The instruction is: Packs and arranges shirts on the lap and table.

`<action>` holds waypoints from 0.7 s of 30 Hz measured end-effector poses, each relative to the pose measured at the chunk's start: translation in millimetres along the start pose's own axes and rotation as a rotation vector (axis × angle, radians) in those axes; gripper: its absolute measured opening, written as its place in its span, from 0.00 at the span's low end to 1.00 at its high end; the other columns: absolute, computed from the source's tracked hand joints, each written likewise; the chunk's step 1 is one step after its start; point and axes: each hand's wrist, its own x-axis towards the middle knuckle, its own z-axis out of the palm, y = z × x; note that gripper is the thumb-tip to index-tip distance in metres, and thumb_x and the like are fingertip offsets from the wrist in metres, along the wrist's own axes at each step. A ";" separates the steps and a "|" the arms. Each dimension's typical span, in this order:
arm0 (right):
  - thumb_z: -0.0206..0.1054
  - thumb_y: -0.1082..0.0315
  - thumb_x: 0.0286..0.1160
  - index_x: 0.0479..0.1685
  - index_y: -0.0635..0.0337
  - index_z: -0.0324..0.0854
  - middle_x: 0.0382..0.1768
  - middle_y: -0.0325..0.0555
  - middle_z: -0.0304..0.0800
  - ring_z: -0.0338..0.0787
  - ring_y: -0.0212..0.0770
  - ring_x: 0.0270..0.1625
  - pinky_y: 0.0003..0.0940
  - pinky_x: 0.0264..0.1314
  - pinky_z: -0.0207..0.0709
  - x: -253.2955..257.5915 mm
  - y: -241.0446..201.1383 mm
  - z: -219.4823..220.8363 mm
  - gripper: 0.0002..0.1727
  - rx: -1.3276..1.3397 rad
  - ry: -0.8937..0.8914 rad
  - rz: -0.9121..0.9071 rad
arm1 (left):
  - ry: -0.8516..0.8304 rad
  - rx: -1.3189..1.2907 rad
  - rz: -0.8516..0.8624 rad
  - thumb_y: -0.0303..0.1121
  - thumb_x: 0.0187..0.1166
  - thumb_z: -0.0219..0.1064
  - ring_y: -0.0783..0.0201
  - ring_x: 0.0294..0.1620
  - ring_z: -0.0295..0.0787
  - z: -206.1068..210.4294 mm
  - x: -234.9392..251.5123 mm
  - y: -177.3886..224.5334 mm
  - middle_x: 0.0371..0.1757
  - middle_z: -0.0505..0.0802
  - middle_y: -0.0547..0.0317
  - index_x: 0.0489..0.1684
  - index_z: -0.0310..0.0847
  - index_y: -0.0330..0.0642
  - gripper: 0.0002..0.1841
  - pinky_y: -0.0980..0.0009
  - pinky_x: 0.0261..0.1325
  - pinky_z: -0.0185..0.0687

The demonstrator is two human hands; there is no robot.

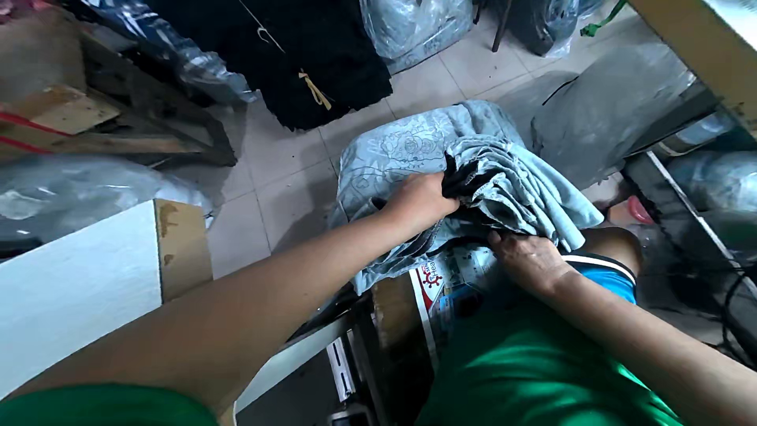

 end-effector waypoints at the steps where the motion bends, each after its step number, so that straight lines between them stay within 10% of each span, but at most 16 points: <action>1: 0.62 0.80 0.79 0.51 0.66 0.86 0.37 0.63 0.92 0.94 0.67 0.40 0.61 0.33 0.84 -1.4 1.5 -1.8 0.09 -0.009 0.007 0.014 | 0.001 0.006 0.004 0.37 0.82 0.70 0.42 0.50 0.87 0.6 0.1 1.0 0.42 0.89 0.39 0.50 0.84 0.32 0.15 0.41 0.54 0.77; 6: 0.72 0.79 0.67 0.35 0.66 0.90 0.35 0.60 0.92 0.94 0.63 0.36 0.62 0.31 0.84 -3.7 16.2 -10.6 0.03 0.076 0.158 -0.119 | 0.005 0.015 -0.031 0.36 0.81 0.70 0.37 0.62 0.85 8.1 0.8 1.5 0.56 0.88 0.32 0.70 0.74 0.30 0.24 0.38 0.64 0.75; 12: 0.71 0.73 0.72 0.40 0.65 0.87 0.40 0.61 0.90 0.93 0.62 0.34 0.61 0.32 0.85 5.2 45.6 -57.5 0.04 0.307 0.433 -0.230 | 0.085 0.150 -0.039 0.55 0.57 0.87 0.32 0.85 0.65 30.2 -15.4 19.4 0.87 0.65 0.26 0.93 0.42 0.27 0.68 0.34 0.82 0.58; 21: 0.69 0.72 0.74 0.44 0.67 0.87 0.39 0.59 0.90 0.94 0.58 0.38 0.57 0.37 0.86 16.8 25.1 -47.1 0.07 0.534 0.553 -0.182 | 0.242 0.042 -0.085 0.36 0.75 0.77 0.33 0.57 0.88 30.4 1.0 18.0 0.49 0.91 0.29 0.58 0.84 0.27 0.21 0.31 0.61 0.77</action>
